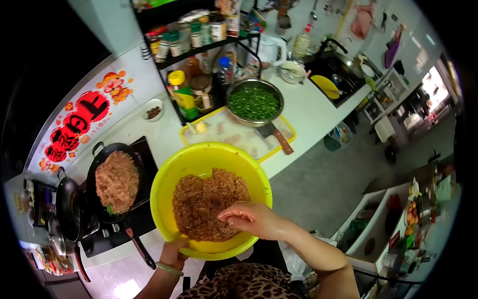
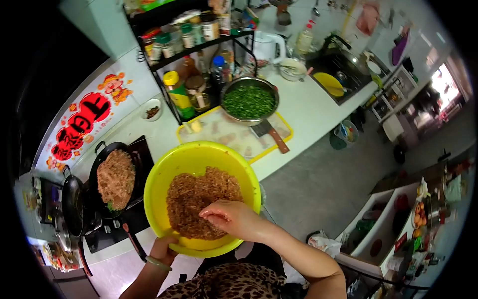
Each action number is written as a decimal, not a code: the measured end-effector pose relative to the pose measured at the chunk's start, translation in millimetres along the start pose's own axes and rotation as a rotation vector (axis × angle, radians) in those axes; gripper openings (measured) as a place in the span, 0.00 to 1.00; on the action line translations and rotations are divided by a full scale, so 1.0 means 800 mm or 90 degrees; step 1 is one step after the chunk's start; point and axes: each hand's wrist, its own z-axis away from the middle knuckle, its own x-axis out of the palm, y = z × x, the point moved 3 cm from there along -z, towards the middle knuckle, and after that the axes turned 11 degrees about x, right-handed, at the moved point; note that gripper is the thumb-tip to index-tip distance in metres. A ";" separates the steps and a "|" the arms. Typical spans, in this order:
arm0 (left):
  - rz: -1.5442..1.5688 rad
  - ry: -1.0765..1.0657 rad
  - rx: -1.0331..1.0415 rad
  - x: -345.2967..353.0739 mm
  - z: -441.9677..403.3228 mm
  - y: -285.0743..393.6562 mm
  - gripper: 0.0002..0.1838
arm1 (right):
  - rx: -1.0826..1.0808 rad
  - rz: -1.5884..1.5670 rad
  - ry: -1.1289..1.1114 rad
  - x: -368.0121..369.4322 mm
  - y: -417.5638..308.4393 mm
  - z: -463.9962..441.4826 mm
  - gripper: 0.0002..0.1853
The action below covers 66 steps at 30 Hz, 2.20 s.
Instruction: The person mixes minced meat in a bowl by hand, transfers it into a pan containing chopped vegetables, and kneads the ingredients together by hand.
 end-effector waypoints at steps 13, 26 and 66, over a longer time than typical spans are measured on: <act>-0.124 -0.211 -0.110 0.256 -0.019 -0.036 0.22 | -0.003 -0.175 0.123 -0.251 0.063 0.126 0.11; -0.090 -0.147 -0.015 0.577 -0.200 -0.113 0.12 | 0.073 -0.298 0.367 -0.561 0.211 0.075 0.17; -0.102 -0.342 0.094 0.417 -0.095 -0.120 0.28 | 0.177 -0.689 0.258 -0.568 0.277 -0.043 0.08</act>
